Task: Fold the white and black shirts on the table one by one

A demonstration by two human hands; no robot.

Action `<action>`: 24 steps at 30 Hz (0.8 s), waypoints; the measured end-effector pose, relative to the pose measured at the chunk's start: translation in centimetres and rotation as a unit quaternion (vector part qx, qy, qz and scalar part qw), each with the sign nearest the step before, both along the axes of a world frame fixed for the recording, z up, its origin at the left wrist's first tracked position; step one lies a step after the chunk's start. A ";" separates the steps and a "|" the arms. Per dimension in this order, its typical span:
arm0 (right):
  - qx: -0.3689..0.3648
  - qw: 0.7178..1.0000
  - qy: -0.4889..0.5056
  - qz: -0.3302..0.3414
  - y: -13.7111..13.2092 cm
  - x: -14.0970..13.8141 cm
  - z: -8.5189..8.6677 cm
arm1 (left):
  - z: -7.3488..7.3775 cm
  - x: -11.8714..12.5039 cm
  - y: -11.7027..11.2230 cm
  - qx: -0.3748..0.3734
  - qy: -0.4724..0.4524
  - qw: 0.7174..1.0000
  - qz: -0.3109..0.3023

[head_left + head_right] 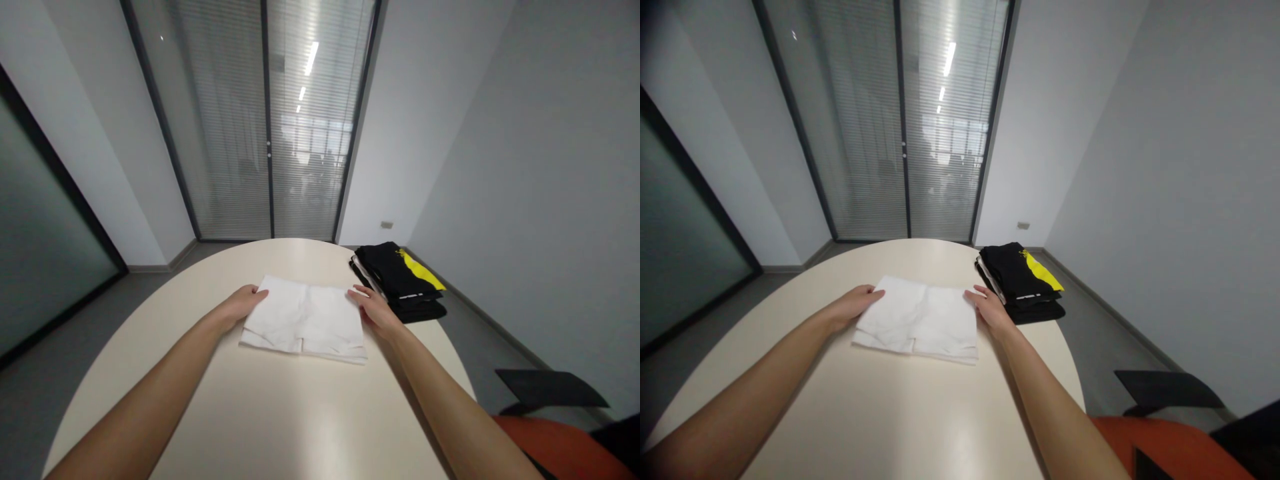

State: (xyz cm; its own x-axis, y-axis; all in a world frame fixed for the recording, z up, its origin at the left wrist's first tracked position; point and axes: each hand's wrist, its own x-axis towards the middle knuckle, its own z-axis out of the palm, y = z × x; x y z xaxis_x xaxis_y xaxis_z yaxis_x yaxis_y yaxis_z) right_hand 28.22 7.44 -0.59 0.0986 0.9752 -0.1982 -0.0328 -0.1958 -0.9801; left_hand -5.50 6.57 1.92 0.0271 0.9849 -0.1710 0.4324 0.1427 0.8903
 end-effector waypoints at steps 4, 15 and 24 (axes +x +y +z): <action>-0.050 0.988 -0.041 0.140 -1.5 1.7 1.9 | -0.3 0.0 -0.1 -0.072 -0.185 0.980 -0.027; 0.101 0.892 -0.376 0.229 -3.7 -0.9 3.1 | 0.1 0.8 -0.5 0.009 -0.239 0.962 -0.135; 0.152 0.871 -0.389 0.258 -2.5 -5.3 3.8 | 0.0 1.6 -0.4 0.027 -0.279 0.945 -0.167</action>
